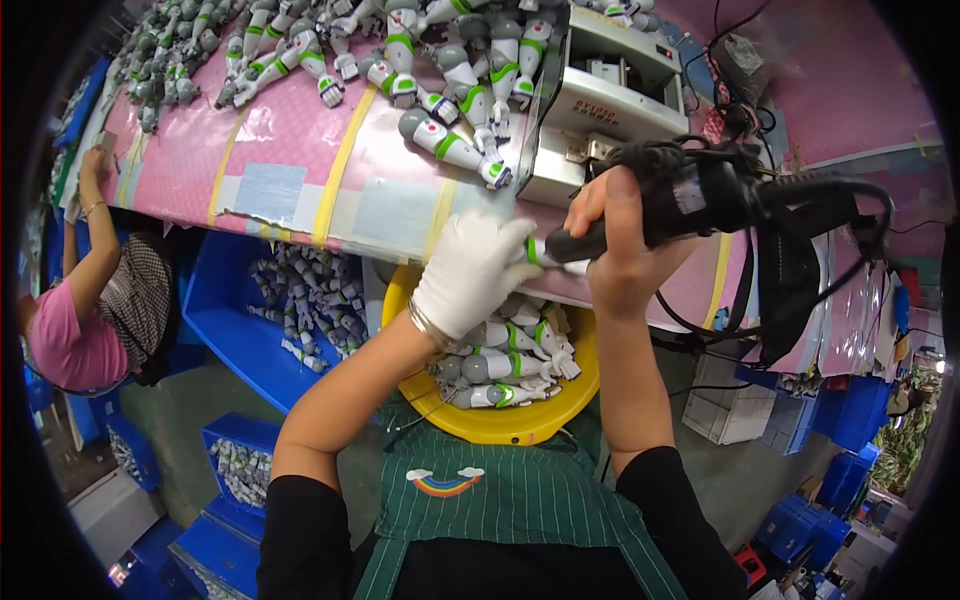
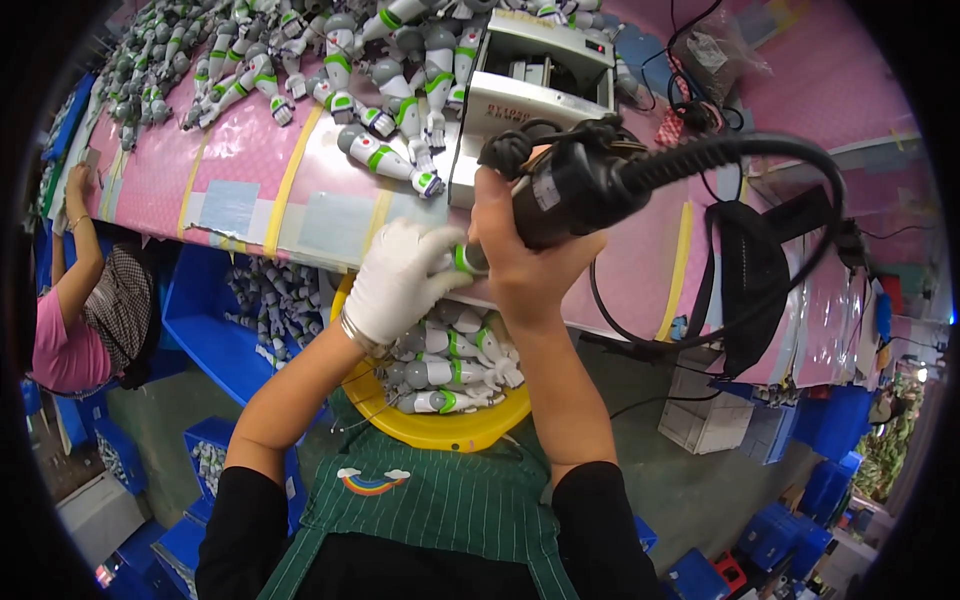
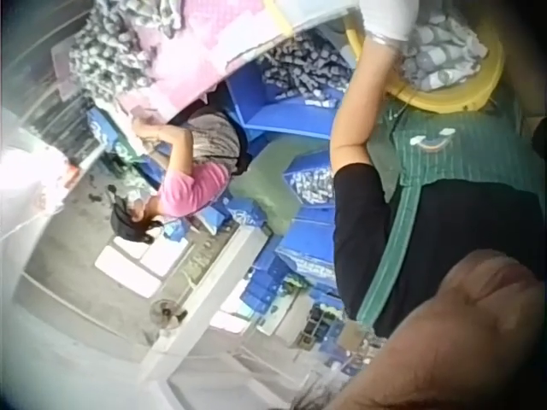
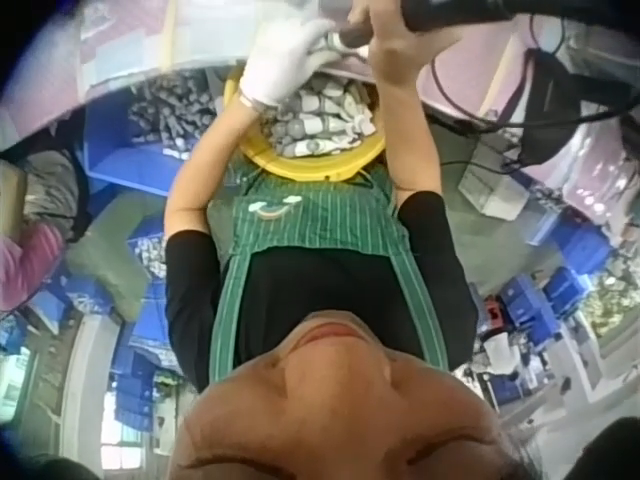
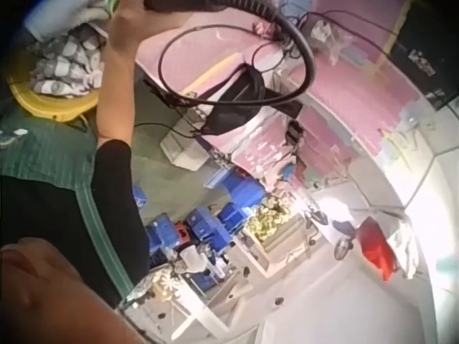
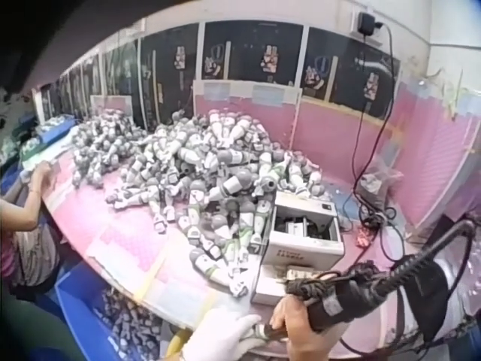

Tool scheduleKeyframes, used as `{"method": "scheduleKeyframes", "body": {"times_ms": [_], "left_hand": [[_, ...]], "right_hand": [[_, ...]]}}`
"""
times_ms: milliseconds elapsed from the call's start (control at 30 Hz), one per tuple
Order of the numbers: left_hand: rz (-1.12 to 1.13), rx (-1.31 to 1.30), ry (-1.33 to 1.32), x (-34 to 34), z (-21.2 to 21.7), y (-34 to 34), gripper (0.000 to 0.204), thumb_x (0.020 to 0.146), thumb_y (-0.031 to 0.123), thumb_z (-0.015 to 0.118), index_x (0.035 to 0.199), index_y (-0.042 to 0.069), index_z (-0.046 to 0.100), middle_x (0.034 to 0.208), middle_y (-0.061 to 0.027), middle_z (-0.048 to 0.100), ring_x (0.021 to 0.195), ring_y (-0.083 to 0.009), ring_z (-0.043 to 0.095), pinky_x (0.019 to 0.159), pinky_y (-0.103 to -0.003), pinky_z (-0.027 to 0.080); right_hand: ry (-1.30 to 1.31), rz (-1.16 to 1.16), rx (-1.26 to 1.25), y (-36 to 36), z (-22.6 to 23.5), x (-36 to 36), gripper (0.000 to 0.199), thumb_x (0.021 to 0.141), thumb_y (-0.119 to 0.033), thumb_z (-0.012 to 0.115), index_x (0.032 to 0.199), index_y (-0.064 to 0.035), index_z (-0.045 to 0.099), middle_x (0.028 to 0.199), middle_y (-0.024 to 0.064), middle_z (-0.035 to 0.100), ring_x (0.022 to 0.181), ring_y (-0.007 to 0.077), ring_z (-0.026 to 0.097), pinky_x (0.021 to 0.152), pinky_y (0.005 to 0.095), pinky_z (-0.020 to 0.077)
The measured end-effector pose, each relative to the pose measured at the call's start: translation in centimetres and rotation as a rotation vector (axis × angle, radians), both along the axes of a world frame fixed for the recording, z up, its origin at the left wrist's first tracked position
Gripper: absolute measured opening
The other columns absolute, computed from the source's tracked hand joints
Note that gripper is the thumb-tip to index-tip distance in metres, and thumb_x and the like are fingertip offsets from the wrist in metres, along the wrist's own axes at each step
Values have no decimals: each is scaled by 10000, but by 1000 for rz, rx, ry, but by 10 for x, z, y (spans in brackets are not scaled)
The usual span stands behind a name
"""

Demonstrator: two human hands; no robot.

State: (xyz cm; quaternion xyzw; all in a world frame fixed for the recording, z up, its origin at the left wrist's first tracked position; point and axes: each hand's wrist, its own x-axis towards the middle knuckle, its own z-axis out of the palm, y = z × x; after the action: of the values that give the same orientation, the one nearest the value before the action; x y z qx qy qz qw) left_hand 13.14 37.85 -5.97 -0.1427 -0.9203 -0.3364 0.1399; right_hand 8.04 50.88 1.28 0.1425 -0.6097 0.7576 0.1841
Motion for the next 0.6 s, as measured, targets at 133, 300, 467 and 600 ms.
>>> {"method": "scheduleKeyframes", "body": {"times_ms": [133,300,467,600], "left_hand": [[-134,-22,-107,44,5,-5,338,729,239,777,994,100,621,813,-116,591,825,-328,571,739,-426,443],[-220,-19,-245,73,26,-22,368,706,232,773,1014,74,647,908,-136,618,903,-346,595,807,-471,467],[112,-393,408,-33,38,-72,272,777,104,613,1046,70,636,1025,-143,624,945,-349,601,839,-461,471],[-66,-454,317,-78,25,-92,212,809,89,547,1002,67,631,1008,-134,620,931,-338,601,840,-447,468]], "right_hand": [[-39,178,-121,25,16,0,120,954,-99,558,1006,-1,511,674,98,547,512,186,544,497,319,485],[211,64,-31,31,57,-31,145,947,-142,610,894,-18,555,687,84,566,526,176,553,506,325,492],[295,47,-53,15,52,-54,113,932,-54,605,876,29,554,638,70,551,498,163,544,508,318,493],[253,-57,96,10,45,-53,71,924,-8,598,963,47,575,579,57,539,469,142,528,500,288,466]]}}
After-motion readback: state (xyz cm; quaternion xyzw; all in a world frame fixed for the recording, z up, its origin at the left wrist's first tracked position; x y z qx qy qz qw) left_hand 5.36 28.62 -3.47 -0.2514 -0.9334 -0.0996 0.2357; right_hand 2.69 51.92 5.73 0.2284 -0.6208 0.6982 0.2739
